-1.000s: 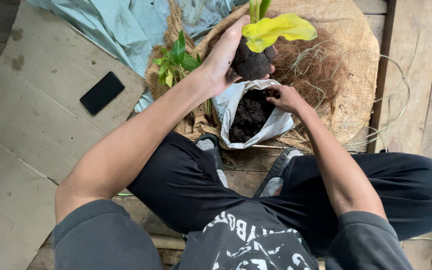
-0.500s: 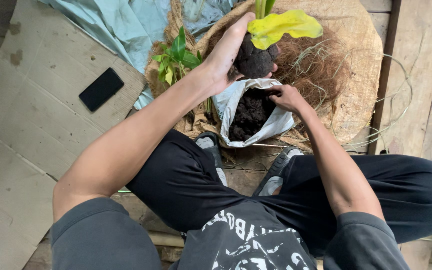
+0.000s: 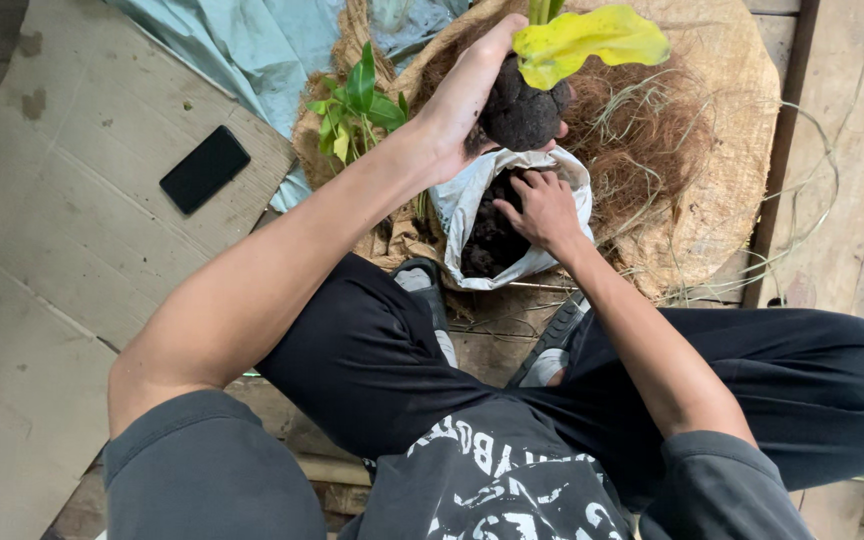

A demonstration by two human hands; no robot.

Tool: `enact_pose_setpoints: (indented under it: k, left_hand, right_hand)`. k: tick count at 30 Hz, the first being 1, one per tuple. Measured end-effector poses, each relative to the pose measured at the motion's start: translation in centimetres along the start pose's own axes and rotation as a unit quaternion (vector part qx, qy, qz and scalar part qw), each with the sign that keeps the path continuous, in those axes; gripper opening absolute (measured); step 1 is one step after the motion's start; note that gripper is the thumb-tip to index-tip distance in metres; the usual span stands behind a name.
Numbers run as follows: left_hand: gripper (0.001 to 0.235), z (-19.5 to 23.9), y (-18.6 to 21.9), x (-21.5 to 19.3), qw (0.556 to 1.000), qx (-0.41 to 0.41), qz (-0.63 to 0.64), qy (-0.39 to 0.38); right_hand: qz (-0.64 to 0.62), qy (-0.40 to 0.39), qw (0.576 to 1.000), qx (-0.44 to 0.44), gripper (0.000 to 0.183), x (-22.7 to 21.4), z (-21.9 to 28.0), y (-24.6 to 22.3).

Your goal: The person holds a small plant with a root ball and repeatedly packs soil around the roots by hand. The person scoops soil from a white bag and presses it into the root ball to secure the plant.

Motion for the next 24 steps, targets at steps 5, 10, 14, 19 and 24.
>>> enact_pose_setpoints:
  k: [5,10,14,19,24]
  left_hand:
    - [0.057,-0.1,0.2,-0.2,1.000,0.011,0.007,-0.002]
    - [0.058,-0.2,0.1,0.2,1.000,0.015,0.018,-0.012]
    - [0.057,0.2,0.4,0.6,0.999,0.035,-0.013,-0.027]
    - [0.058,0.5,0.6,0.5,1.000,0.026,0.005,-0.016]
    - [0.062,0.8,0.8,-0.2,1.000,0.027,-0.015,-0.004]
  right_hand:
    - [0.033,-0.007,0.992,-0.122,0.063,-1.8,1.0,-2.3]
    - [0.076,-0.062,0.968,-0.230,0.070,-1.6,2.4,-3.3]
    - [0.022,-0.021,0.981,-0.191,0.054,-2.0,2.0,-1.1]
    - [-0.045,-0.068,0.992,-0.096,0.045,-1.7,1.2,2.6]
    - [-0.089,-0.040,0.992,-0.080,0.039,-1.6,1.3,3.4]
Point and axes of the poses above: each hand's wrist, its own z-axis away from the middle knuckle, its own x-axis out of the palm, y = z × x, the point moved 7 cm from there along -z, towards the middle knuckle, and after that the axes turned 13 degrees about -y, right-handed, at the moved point
